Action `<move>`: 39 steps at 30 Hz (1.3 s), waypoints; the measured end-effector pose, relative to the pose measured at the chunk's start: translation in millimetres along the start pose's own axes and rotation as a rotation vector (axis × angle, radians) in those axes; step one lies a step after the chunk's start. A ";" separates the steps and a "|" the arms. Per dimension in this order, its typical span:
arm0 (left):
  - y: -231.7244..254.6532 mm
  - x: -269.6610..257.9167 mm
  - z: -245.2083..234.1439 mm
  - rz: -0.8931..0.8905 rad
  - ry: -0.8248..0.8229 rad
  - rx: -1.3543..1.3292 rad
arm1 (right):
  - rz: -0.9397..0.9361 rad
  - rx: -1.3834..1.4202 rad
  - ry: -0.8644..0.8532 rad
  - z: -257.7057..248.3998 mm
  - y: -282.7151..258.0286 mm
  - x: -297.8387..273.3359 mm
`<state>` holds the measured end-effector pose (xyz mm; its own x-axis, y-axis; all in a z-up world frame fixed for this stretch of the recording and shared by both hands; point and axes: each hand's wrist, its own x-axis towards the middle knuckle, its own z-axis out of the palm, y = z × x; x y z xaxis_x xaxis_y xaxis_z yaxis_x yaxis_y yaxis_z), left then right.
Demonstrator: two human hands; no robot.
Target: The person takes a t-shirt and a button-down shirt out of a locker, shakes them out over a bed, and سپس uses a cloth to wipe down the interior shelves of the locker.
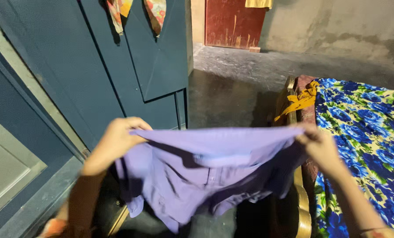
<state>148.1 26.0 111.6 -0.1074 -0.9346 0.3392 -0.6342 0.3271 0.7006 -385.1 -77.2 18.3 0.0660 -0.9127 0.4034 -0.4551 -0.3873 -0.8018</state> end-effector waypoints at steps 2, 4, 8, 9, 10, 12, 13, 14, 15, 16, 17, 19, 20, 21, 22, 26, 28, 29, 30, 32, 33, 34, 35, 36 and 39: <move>10.2 -7.9 -31.9 -0.105 -0.022 -0.115 | 0.102 0.249 0.080 -29.5 -31.8 16.4; 17.3 -17.3 -47.3 -0.181 -0.010 -0.185 | 0.130 0.442 0.113 -35.9 -48.5 16.8; -10.0 -22.3 -25.3 -0.096 0.061 -0.417 | 0.027 0.274 -0.066 -9.1 -30.2 10.0; -21.0 -16.1 -5.5 -0.120 0.083 -0.229 | 0.106 0.074 -0.117 11.3 -20.6 3.3; -29.5 -14.0 11.8 -0.147 0.099 -0.043 | 0.189 -0.130 -0.167 29.6 -12.4 -8.1; -35.8 -13.8 29.3 -0.171 0.035 -0.025 | 0.236 -0.083 -0.161 40.9 -6.3 -17.7; -33.6 -10.4 25.5 -0.166 0.039 -0.023 | 0.278 -0.039 -0.152 42.7 -8.1 -15.3; -28.1 -15.1 20.0 -0.126 0.072 -0.070 | 0.167 -0.024 -0.112 30.0 -12.1 -13.0; -20.2 -19.9 12.9 -0.086 0.105 -0.117 | 0.058 -0.010 -0.072 12.4 -18.8 -6.9; -12.1 -24.8 3.4 -0.095 0.095 -0.121 | 0.136 0.107 -0.033 -2.8 -26.1 -4.9; -4.2 -29.0 -9.0 -0.179 0.130 -0.257 | 0.214 0.223 0.008 -16.0 -32.4 -7.6; 8.3 -22.7 -16.6 -0.250 0.176 -0.390 | 0.194 0.315 0.013 -28.3 -38.3 -9.3; 9.4 -20.9 -14.2 -0.205 0.177 -0.368 | 0.181 0.409 0.012 -30.3 -35.3 -10.3; 7.5 -19.9 -10.3 -0.161 0.179 -0.345 | 0.183 0.409 0.009 -26.3 -27.9 -11.2; 3.5 -18.9 -1.9 -0.168 0.177 -0.343 | 0.172 0.232 -0.005 -16.0 -17.2 -14.5; -8.2 -18.3 32.5 -0.188 0.168 0.254 | 0.177 -0.173 -0.083 18.8 8.2 -29.4; -5.2 -18.0 31.2 -0.024 0.249 0.395 | -0.038 -0.303 0.027 17.4 -6.7 -21.9; -1.6 -14.7 21.0 0.115 0.321 0.362 | 0.118 -0.221 0.105 9.4 -20.2 -16.9; 3.0 -11.4 8.9 0.142 0.391 0.359 | 0.271 -0.138 0.187 -4.4 -37.6 -6.6; 14.7 -13.3 -17.4 0.193 0.514 0.332 | -0.158 -0.002 0.228 -24.2 -68.7 2.3; 19.3 -15.8 -23.8 0.218 0.566 0.308 | -0.153 -0.004 0.226 -28.6 -77.3 -3.5; 20.3 -18.2 -21.6 0.216 0.566 0.308 | -0.253 -0.040 0.250 -28.8 -80.8 -7.0; 17.6 -23.0 -17.0 0.228 0.609 0.327 | -0.352 -0.075 0.273 -27.7 -79.1 -10.5; 10.9 -27.7 -12.2 0.244 0.655 0.347 | -0.327 -0.183 0.254 -16.5 -70.8 -17.5; -9.4 -40.1 30.0 -0.021 0.411 0.544 | 0.045 -0.546 0.108 40.1 -33.7 -48.5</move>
<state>135.4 56.2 72.5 0.1404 -0.7758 0.6151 -0.9391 0.0925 0.3310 -337.4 -25.2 8.1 -0.0420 -0.8971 0.4398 -0.8514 -0.1982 -0.4855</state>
